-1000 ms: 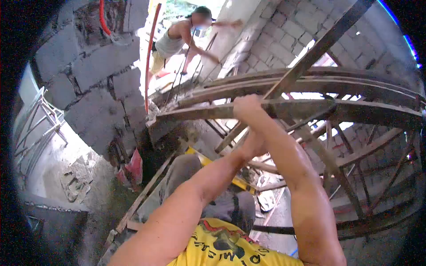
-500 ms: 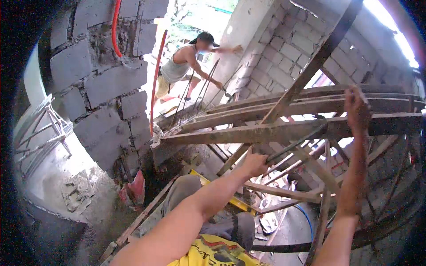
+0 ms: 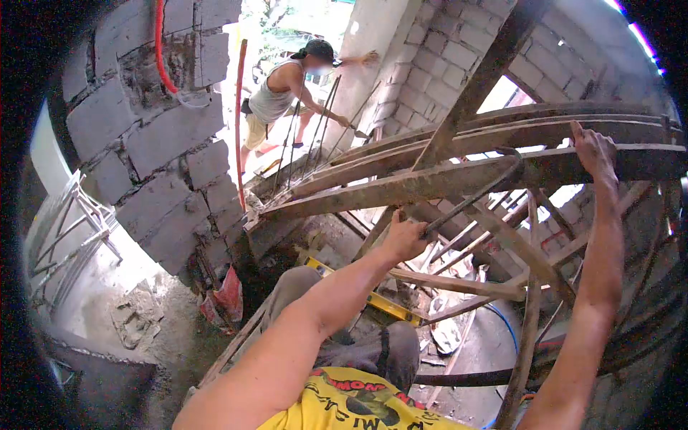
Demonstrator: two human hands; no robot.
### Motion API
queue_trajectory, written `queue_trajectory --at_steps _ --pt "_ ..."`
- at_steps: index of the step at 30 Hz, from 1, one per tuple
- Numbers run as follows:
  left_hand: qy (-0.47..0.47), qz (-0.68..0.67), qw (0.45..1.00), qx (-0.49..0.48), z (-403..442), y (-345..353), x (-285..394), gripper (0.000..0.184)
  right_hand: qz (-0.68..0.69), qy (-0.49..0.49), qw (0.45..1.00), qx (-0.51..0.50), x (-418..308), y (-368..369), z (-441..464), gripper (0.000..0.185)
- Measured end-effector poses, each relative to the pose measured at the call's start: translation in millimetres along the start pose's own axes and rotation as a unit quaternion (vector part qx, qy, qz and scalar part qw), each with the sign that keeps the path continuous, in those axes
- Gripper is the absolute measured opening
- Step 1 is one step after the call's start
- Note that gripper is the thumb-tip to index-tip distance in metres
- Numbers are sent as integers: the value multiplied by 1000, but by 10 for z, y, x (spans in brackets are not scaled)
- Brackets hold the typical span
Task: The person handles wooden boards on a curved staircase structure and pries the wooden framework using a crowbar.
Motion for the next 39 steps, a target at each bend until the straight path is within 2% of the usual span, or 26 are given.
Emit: queue_trajectory --at_steps 1,3,6,13,15,18,19,21,22,23,25,26,27,28,29,31,33,34,36,39 --pt "2 -1 1000 -1 -5 -11 12 40 -1 1 1000 -2 2 19 -20 40" --pt "4 -1 1000 -2 -16 -43 24 41 -54 -35 994 92 -5 124 -14 38" --pt "5 -8 1000 -1 -26 -61 24 42 -56 -26 993 99 22 224 56 43" --pt "3 -2 1000 -7 -21 -45 28 43 -63 -1 994 91 33 308 140 39" --pt "30 0 996 80 -19 1 -2 46 -23 12 996 86 48 297 140 37" --pt "33 3 995 96 -28 8 3 46 -23 11 996 80 24 251 110 34" --pt "35 3 995 96 -24 -16 -6 46 -25 13 996 80 0 224 108 34" --pt "-8 -32 999 -13 -36 -67 32 42 24 6 998 60 -8 145 64 39" --pt "-2 -9 1000 8 -4 1 -9 41 17 12 998 61 9 91 35 39" --pt "7 -11 1000 12 9 2 1 41 145 11 984 107 -67 -106 -39 36" --pt "-19 -9 1000 -12 17 -19 0 40 303 -11 947 105 -458 -586 -151 30" --pt "-22 0 1000 2 7 -8 -2 41 335 -29 940 51 -805 -817 -262 28" --pt "-20 -4 1000 2 -3 -26 8 41 484 -144 857 102 -1222 -1002 -571 24" --pt "-23 -6 1000 -10 -11 -64 25 41 328 -242 912 33 -1678 -1108 -731 23" --pt "-24 -6 999 -23 -26 -93 48 42 182 -355 917 -11 -2128 -1204 -907 23" --pt "-20 -25 999 -22 -49 -80 57 40 196 -372 899 -118 -2781 -1466 -1216 27" --pt "63 -7 988 141 6 89 -48 38 203 -393 893 -83 -3140 -1379 -1200 31" --pt "68 10 988 136 113 233 -190 38 203 -400 891 -68 -3266 -1404 -1177 35" --pt "60 1 991 120 67 142 -141 38 235 -324 898 -182 -3292 -1530 -1196 51" --pt "34 1 997 67 -9 14 -22 39 295 -267 907 -135 -3237 -1608 -1051 58"
Point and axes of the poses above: each hand's wrist, its own z-axis towards the middle knuckle, its own y-axis out of the palm, x = y × z, the point moved 2 cm from there along z, towards the middle knuckle, and after that the axes turned 10 degrees about -x, right-handed, at the moved point
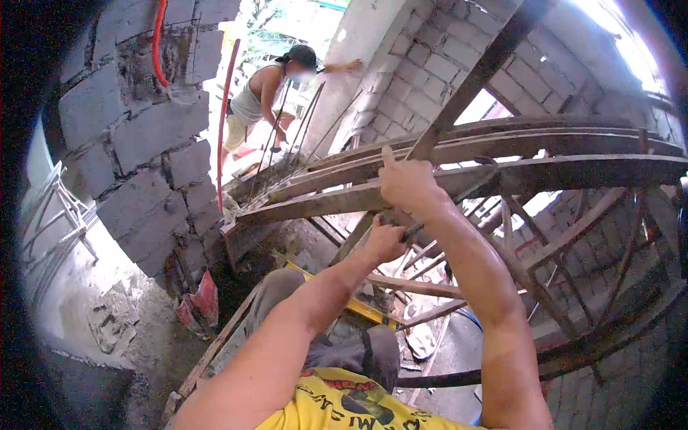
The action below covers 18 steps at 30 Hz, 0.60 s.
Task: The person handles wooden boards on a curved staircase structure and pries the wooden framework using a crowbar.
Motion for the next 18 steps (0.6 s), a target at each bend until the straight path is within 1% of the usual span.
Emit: queue_trajectory --at_steps 1,4,5,7,10,11,13,15,17,18 --pt "-21 12 999 -29 -13 -52 25 39 1 3 1000 -2 23 -22 7 58" --pt "-24 -22 998 -59 -5 -69 37 39 12 10 1000 7 90 -56 -7 58" --pt "-21 -23 998 -60 7 -30 18 39 5 15 1000 10 117 -38 -9 58" --pt "-4 -10 1000 -22 18 30 -25 41 -3 23 1000 13 172 -10 -4 58" --pt "-17 6 999 -28 34 70 -51 42 12 46 999 11 271 -22 -48 55" --pt "-35 -2 996 -83 28 -18 -3 43 8 53 999 10 317 -44 -99 53" --pt "-33 -11 997 -72 18 -1 -9 43 4 66 998 8 465 -37 -177 51" --pt "-31 -14 998 -55 25 13 -11 44 -72 53 996 -17 692 32 -256 50" --pt "-33 -18 998 -56 -3 -41 29 41 -64 73 995 -20 939 48 -410 52" --pt "-38 -23 997 -58 -27 -71 60 39 -55 90 994 -24 932 -20 -541 54"
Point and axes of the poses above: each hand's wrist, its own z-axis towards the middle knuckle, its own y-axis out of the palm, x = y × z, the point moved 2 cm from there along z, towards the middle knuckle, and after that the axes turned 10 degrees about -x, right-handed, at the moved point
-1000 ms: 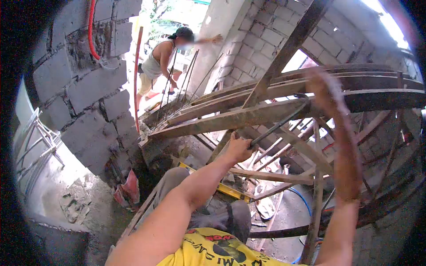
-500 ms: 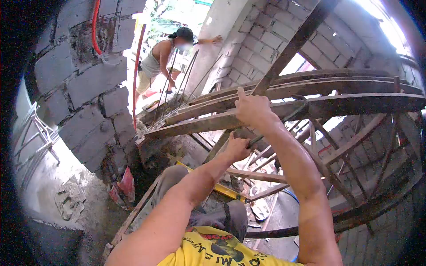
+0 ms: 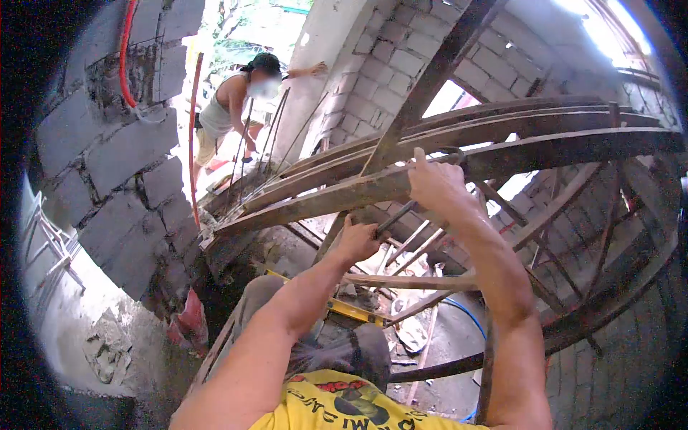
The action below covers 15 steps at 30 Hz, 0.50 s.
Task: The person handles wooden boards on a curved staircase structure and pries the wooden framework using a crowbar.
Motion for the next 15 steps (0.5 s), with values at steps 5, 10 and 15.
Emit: queue_trajectory --at_steps 5,10,15 --pt "11 10 1000 -4 -23 -39 27 47 44 49 998 -17 159 -20 -251 41" --pt "13 23 1000 -14 -18 -54 4 48 85 45 995 0 129 -69 -300 59" --pt "7 13 1000 0 -24 -40 6 51 96 83 989 74 337 -566 -294 50"
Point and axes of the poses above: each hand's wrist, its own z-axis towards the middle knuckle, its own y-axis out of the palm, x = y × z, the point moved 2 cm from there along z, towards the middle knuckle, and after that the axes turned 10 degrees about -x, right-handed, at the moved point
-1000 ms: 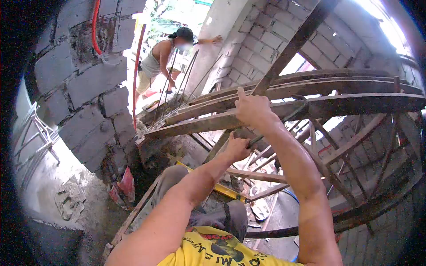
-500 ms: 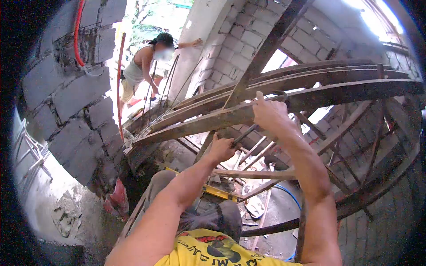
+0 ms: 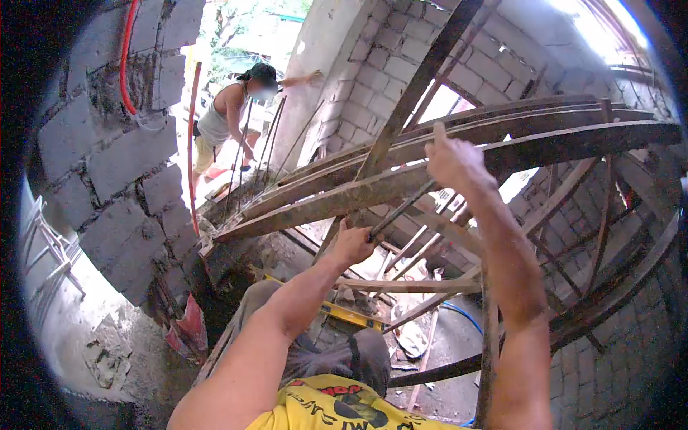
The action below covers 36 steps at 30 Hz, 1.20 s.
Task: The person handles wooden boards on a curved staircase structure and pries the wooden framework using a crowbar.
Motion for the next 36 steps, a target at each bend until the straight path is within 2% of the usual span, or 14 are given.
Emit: queue_trajectory --at_steps 3,4,6,9,12,15,19,21,24,25,26,31,33,36 --pt "5 3 1000 9 4 7 3 44 -13 31 997 76 87 -385 61 44" --pt "6 0 1000 11 2 10 3 44 -31 25 992 117 113 -446 89 48" --pt "7 -3 1000 17 -4 7 1 44 -38 33 992 112 121 -584 90 50" --pt "23 10 999 28 -9 -24 21 54 -49 38 992 111 113 -659 105 56" --pt "-8 3 1000 -9 22 4 17 54 -54 27 992 108 110 -656 107 56" --pt "5 -5 1000 1 53 75 -30 42 -61 47 992 97 165 -626 44 54" --pt "-4 14 1000 5 68 81 -62 43 -91 51 994 21 537 -621 -56 57" --pt "5 6 1000 14 66 128 -91 43 -64 125 989 37 864 -516 -55 46" --pt "13 -7 1000 18 90 170 -116 43 -82 148 982 85 1208 -475 -74 46" --pt "16 -7 1000 20 79 153 -101 43 -80 146 983 84 1309 -479 -65 46" --pt "16 -6 1000 23 52 121 -83 43 -101 129 976 146 1388 -503 -38 45" --pt "13 7 1000 24 21 97 -74 42 -181 61 933 304 1717 -694 201 41" --pt "5 18 999 32 63 160 -109 42 -211 29 921 327 1948 -686 309 38" --pt "-3 16 1000 19 37 91 -67 42 -259 14 920 294 2266 -522 434 37"
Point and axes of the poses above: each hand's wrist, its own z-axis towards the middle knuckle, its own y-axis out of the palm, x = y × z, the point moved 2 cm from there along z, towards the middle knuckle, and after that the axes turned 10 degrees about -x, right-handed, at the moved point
